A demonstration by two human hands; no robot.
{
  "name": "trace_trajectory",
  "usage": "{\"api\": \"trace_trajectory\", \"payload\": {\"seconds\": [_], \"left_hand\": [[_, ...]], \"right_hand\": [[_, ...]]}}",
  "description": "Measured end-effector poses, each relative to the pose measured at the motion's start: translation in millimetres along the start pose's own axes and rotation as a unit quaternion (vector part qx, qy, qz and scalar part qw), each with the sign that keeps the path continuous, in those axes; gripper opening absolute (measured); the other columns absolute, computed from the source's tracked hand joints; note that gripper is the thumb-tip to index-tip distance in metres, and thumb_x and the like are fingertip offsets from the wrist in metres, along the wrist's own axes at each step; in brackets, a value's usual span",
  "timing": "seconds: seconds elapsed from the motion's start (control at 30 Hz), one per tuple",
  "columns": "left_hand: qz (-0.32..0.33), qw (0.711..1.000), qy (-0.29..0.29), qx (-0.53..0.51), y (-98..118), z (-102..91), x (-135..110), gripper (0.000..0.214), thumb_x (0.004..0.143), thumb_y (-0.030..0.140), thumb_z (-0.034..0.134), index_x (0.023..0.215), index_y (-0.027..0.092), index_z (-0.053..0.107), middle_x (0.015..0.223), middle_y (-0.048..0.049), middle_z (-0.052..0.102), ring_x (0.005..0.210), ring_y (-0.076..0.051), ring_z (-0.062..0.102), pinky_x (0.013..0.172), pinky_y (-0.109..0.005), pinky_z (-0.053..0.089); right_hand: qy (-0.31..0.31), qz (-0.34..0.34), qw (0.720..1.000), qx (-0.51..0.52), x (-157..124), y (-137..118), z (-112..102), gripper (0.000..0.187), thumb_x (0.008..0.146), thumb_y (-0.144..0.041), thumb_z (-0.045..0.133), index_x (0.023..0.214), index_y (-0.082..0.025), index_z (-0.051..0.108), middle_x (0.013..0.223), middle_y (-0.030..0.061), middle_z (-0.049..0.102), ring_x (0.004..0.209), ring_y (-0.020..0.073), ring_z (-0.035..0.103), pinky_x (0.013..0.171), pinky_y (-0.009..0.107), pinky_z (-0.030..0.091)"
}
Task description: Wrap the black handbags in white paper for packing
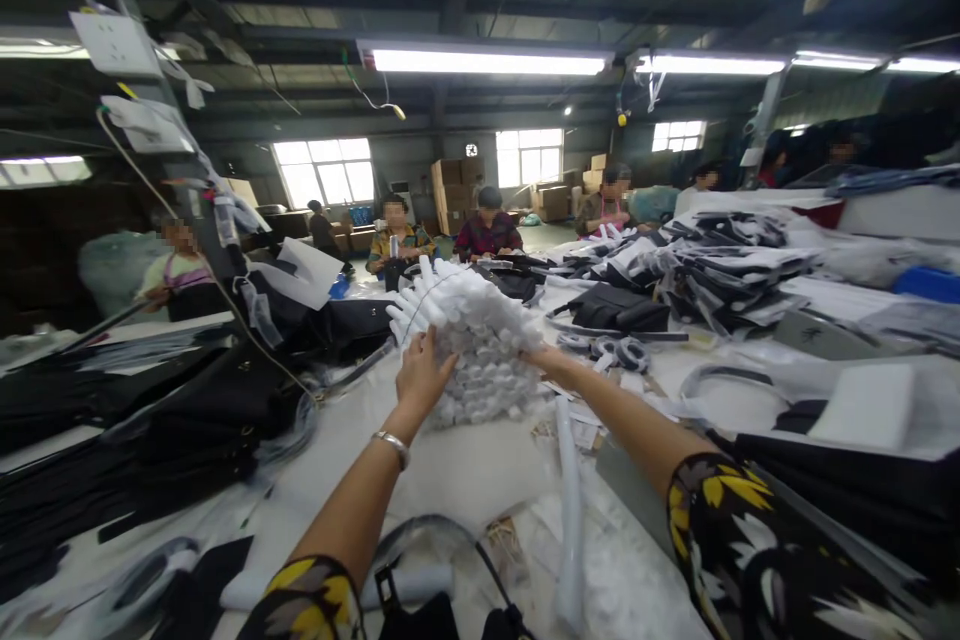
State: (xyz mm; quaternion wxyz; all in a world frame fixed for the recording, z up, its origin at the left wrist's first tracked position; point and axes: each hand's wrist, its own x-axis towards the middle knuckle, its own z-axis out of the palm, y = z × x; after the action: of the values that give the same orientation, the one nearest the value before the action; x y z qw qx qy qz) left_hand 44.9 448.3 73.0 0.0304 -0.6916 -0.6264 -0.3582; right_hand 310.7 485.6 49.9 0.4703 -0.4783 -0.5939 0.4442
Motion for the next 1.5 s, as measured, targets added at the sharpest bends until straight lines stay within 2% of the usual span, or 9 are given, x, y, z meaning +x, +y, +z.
{"api": "trace_trajectory", "payload": {"seconds": [0.13, 0.27, 0.37, 0.53, 0.7, 0.9, 1.07, 1.27, 1.5], "left_hand": [[0.021, 1.000, -0.001, -0.004, -9, 0.1, -13, 0.071, 0.089, 0.038, 0.061, 0.151, 0.014, 0.034, 0.152, -0.0241, 0.041, 0.137, -0.036, 0.044, 0.107, -0.049, 0.043], [0.026, 1.000, -0.009, -0.014, -13, -33.5, -29, 0.075, 0.087, 0.032, 0.062, 0.153, 0.016, 0.030, 0.158, -0.0235, 0.031, 0.145, -0.036, 0.033, 0.113, -0.052, 0.036], [0.026, 0.998, -0.048, -0.030, -12, -70.0, -63, 0.071, 0.087, 0.036, 0.061, 0.150, 0.014, 0.038, 0.158, -0.0210, 0.034, 0.147, -0.035, 0.031, 0.115, -0.052, 0.033], [0.029, 0.976, -0.202, -0.081, 4, -154.7, -173, 0.055, 0.088, 0.053, 0.058, 0.135, 0.025, 0.059, 0.140, -0.0060, 0.060, 0.131, -0.027, 0.054, 0.111, -0.042, 0.042], [0.022, 0.933, -0.342, -0.111, 38, -217.0, -307, 0.052, 0.092, 0.053, 0.056, 0.141, 0.036, 0.052, 0.145, -0.0014, 0.056, 0.132, -0.026, 0.054, 0.111, -0.046, 0.043], [0.078, 0.950, -0.294, 0.070, 48, -201.0, -399, 0.108, 0.067, 0.045, 0.086, 0.154, 0.037, 0.023, 0.161, -0.0108, 0.029, 0.148, -0.035, 0.026, 0.117, -0.067, 0.023], [0.098, 0.957, -0.233, 0.145, 28, -182.6, -412, 0.086, 0.077, 0.026, 0.078, 0.151, 0.036, 0.033, 0.155, -0.0067, 0.043, 0.143, -0.032, 0.039, 0.113, -0.060, 0.036], [0.108, 0.957, -0.219, 0.160, 13, -160.2, -446, 0.060, 0.090, 0.002, 0.044, 0.144, 0.027, 0.048, 0.145, -0.0054, 0.055, 0.136, -0.025, 0.050, 0.112, -0.049, 0.042], [0.134, 0.948, -0.251, 0.143, 30, -179.4, -417, 0.067, 0.087, 0.030, 0.066, 0.148, 0.027, 0.041, 0.143, -0.0097, 0.058, 0.126, -0.030, 0.059, 0.103, -0.048, 0.051]], "right_hand": [[0.006, 0.032, 0.998, -0.052, -13, 9, -6, 0.069, 0.072, -0.038, 0.078, 0.134, -0.019, 0.054, 0.120, 0.0150, 0.069, 0.109, 0.0331, 0.065, 0.090, 0.056, 0.051], [0.038, 0.020, 0.991, -0.124, -36, -10, -24, 0.089, 0.067, -0.029, 0.081, 0.146, -0.014, 0.044, 0.136, 0.0213, 0.059, 0.126, 0.0388, 0.055, 0.106, 0.058, 0.039], [0.022, -0.015, 0.986, -0.167, -81, -28, -30, 0.079, 0.069, -0.029, 0.079, 0.143, -0.017, 0.052, 0.146, 0.0162, 0.052, 0.139, 0.0387, 0.041, 0.115, 0.056, 0.031], [-0.235, -0.143, 0.932, -0.236, -217, -57, -9, 0.046, 0.088, -0.041, 0.065, 0.132, -0.026, 0.064, 0.136, 0.0054, 0.063, 0.129, 0.0275, 0.056, 0.113, 0.044, 0.040], [-0.405, -0.238, 0.836, -0.283, -331, -60, 27, 0.075, 0.082, -0.049, 0.075, 0.148, -0.026, 0.048, 0.152, 0.0110, 0.046, 0.144, 0.0307, 0.038, 0.122, 0.051, 0.025], [-0.359, -0.319, 0.791, -0.379, -356, -26, 53, 0.096, 0.076, -0.037, 0.080, 0.157, -0.028, 0.029, 0.163, 0.0114, 0.024, 0.152, 0.0331, 0.017, 0.122, 0.057, 0.018], [-0.330, -0.360, 0.782, -0.387, -355, 2, 59, 0.075, 0.085, -0.024, 0.070, 0.153, -0.031, 0.038, 0.157, 0.0066, 0.040, 0.148, 0.0317, 0.028, 0.118, 0.055, 0.033], [-0.286, -0.371, 0.803, -0.367, -378, 50, 70, 0.054, 0.095, -0.006, 0.042, 0.143, -0.030, 0.053, 0.141, 0.0034, 0.059, 0.136, 0.0259, 0.050, 0.114, 0.054, 0.041], [-0.371, -0.318, 0.773, -0.405, -367, -20, 76, 0.066, 0.079, -0.027, 0.069, 0.143, -0.017, 0.054, 0.142, 0.0152, 0.057, 0.131, 0.0330, 0.054, 0.112, 0.052, 0.040]]}}
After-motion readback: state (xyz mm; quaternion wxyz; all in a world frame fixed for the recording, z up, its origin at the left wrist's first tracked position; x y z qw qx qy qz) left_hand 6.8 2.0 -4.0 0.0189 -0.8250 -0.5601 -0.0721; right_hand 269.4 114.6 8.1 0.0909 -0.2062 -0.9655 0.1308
